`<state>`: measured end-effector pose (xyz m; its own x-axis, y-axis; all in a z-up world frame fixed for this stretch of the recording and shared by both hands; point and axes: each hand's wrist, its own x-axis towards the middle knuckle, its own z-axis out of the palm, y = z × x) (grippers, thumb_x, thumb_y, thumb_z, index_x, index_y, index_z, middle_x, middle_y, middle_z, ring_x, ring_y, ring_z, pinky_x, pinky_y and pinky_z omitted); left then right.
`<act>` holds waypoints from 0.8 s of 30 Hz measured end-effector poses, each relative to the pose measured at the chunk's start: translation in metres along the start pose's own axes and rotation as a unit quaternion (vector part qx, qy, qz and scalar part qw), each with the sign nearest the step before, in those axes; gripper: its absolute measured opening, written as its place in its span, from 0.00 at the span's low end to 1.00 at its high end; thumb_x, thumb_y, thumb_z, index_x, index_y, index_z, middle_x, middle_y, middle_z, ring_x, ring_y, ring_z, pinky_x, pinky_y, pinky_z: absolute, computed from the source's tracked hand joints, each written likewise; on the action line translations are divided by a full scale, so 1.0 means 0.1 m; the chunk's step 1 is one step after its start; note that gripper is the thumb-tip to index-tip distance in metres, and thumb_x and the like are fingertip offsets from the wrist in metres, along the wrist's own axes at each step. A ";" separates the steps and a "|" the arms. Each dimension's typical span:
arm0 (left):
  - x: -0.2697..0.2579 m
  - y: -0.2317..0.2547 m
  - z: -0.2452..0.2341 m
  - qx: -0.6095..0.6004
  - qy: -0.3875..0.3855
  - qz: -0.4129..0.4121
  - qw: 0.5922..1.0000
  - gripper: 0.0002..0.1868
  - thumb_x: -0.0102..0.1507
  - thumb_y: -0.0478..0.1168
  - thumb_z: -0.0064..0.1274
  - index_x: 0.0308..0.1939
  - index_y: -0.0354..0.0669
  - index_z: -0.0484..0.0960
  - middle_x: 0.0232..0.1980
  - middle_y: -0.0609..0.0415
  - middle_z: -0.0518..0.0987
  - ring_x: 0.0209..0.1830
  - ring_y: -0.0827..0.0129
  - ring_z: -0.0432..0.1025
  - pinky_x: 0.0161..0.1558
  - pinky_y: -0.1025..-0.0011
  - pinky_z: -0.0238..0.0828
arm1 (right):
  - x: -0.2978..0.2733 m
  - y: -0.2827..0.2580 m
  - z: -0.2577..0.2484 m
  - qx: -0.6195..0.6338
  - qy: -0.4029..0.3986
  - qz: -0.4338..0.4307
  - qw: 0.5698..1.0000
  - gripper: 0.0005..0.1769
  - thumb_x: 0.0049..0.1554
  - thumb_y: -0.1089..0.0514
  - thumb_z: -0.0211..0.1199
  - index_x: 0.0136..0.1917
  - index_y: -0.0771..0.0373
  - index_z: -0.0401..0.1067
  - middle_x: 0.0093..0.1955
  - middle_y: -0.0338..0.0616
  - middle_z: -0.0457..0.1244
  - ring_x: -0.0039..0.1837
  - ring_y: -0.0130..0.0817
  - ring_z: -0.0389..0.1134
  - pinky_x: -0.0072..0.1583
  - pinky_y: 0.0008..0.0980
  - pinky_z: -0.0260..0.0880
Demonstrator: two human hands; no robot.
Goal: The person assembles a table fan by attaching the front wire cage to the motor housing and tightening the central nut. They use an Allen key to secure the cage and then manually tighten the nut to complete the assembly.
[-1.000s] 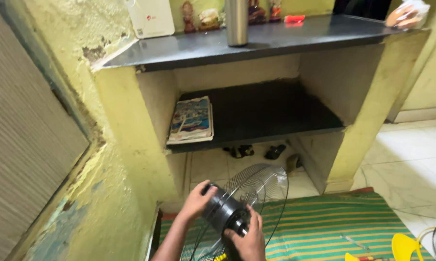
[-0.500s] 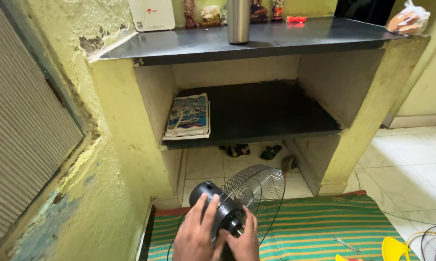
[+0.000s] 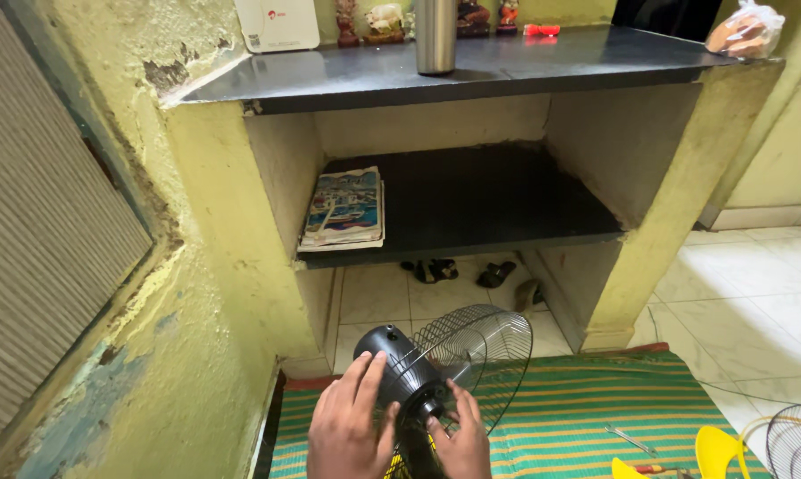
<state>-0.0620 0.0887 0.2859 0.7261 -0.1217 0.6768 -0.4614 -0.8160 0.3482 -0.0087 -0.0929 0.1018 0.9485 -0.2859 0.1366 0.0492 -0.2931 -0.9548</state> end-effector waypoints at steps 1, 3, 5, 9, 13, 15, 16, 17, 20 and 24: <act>0.01 0.02 -0.02 -0.002 0.011 0.009 1.000 0.37 0.53 0.41 0.64 0.66 0.46 0.72 0.65 0.44 0.73 0.57 0.47 0.73 0.58 0.52 0.68 | 0.01 -0.02 -0.02 -0.003 0.004 0.004 1.000 0.46 0.47 0.62 0.72 0.77 0.48 0.61 0.75 0.46 0.56 0.62 0.42 0.74 0.49 0.33 0.81; 0.01 0.04 -0.05 -0.005 0.047 0.039 0.998 0.35 0.52 0.41 0.64 0.64 0.44 0.74 0.64 0.44 0.74 0.58 0.47 0.73 0.59 0.49 0.66 | 0.00 -0.05 -0.03 -0.021 0.010 0.017 1.000 0.46 0.46 0.62 0.73 0.76 0.48 0.63 0.74 0.44 0.58 0.60 0.40 0.75 0.50 0.32 0.80; -0.02 0.02 -0.04 -0.008 0.098 0.084 0.992 0.33 0.51 0.41 0.63 0.61 0.42 0.77 0.62 0.43 0.75 0.59 0.48 0.73 0.59 0.44 0.65 | 0.01 -0.07 -0.04 -0.051 0.017 0.033 0.998 0.44 0.44 0.61 0.74 0.74 0.47 0.66 0.72 0.40 0.61 0.58 0.35 0.75 0.49 0.30 0.81; -0.34 -0.15 0.17 -0.078 0.218 0.153 0.961 0.28 0.52 0.41 0.63 0.57 0.43 0.80 0.58 0.44 0.79 0.57 0.51 0.76 0.59 0.47 0.67 | -0.02 -0.04 -0.07 -0.117 0.022 0.086 0.989 0.30 0.44 0.52 0.75 0.59 0.50 0.71 0.54 0.35 0.72 0.50 0.32 0.78 0.50 0.36 0.77; -0.88 -0.32 0.82 -0.229 0.106 0.124 0.960 0.27 0.53 0.42 0.64 0.56 0.44 0.81 0.55 0.46 0.81 0.54 0.53 0.78 0.57 0.52 0.71 | 0.06 -0.07 -0.12 -0.240 -0.022 0.143 0.960 0.28 0.44 0.40 0.72 0.57 0.44 0.72 0.43 0.33 0.73 0.50 0.35 0.76 0.54 0.39 0.73; -1.16 -0.40 1.24 -0.293 0.001 0.025 0.956 0.26 0.53 0.42 0.64 0.56 0.44 0.81 0.53 0.46 0.82 0.52 0.55 0.79 0.56 0.54 0.72 | 0.08 -0.06 -0.13 -0.269 -0.046 0.171 0.947 0.29 0.46 0.37 0.69 0.60 0.42 0.71 0.41 0.34 0.72 0.50 0.37 0.75 0.54 0.41 0.73; -1.31 -0.43 1.42 -0.314 -0.044 -0.024 0.948 0.26 0.53 0.42 0.64 0.56 0.44 0.81 0.53 0.46 0.82 0.52 0.55 0.80 0.55 0.55 0.73 | 0.08 -0.06 -0.11 -0.274 -0.049 0.173 0.945 0.29 0.47 0.37 0.68 0.61 0.41 0.70 0.40 0.36 0.72 0.50 0.38 0.75 0.53 0.42 0.73; -1.44 -0.44 1.59 -0.317 -0.066 -0.057 0.945 0.26 0.54 0.42 0.64 0.56 0.44 0.82 0.52 0.47 0.83 0.51 0.56 0.80 0.55 0.56 0.74 | 0.06 -0.05 -0.10 -0.279 -0.053 0.175 0.943 0.30 0.48 0.36 0.67 0.63 0.41 0.69 0.39 0.37 0.72 0.49 0.39 0.75 0.53 0.43 0.72; -1.53 -0.53 1.99 -0.303 -0.080 -0.121 0.942 0.25 0.54 0.43 0.65 0.56 0.45 0.82 0.49 0.48 0.84 0.49 0.58 0.82 0.53 0.59 0.76 | 0.09 -0.03 -0.04 -0.258 -0.048 0.156 0.952 0.29 0.49 0.37 0.66 0.63 0.42 0.68 0.37 0.39 0.70 0.47 0.43 0.75 0.51 0.45 0.72; -1.39 -0.65 2.14 -0.232 -0.046 -0.184 0.954 0.24 0.55 0.44 0.66 0.55 0.45 0.83 0.46 0.49 0.87 0.46 0.61 0.84 0.51 0.64 0.80 | 0.14 0.05 0.02 -0.236 -0.052 0.120 0.963 0.29 0.49 0.38 0.66 0.62 0.44 0.68 0.35 0.41 0.70 0.45 0.45 0.75 0.48 0.47 0.72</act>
<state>-0.0237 0.0377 0.0306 0.9142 0.0584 0.4009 -0.3268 -0.4786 0.8150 0.0057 -0.0970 0.0982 0.9422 -0.3114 -0.1235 -0.2996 -0.6183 -0.7266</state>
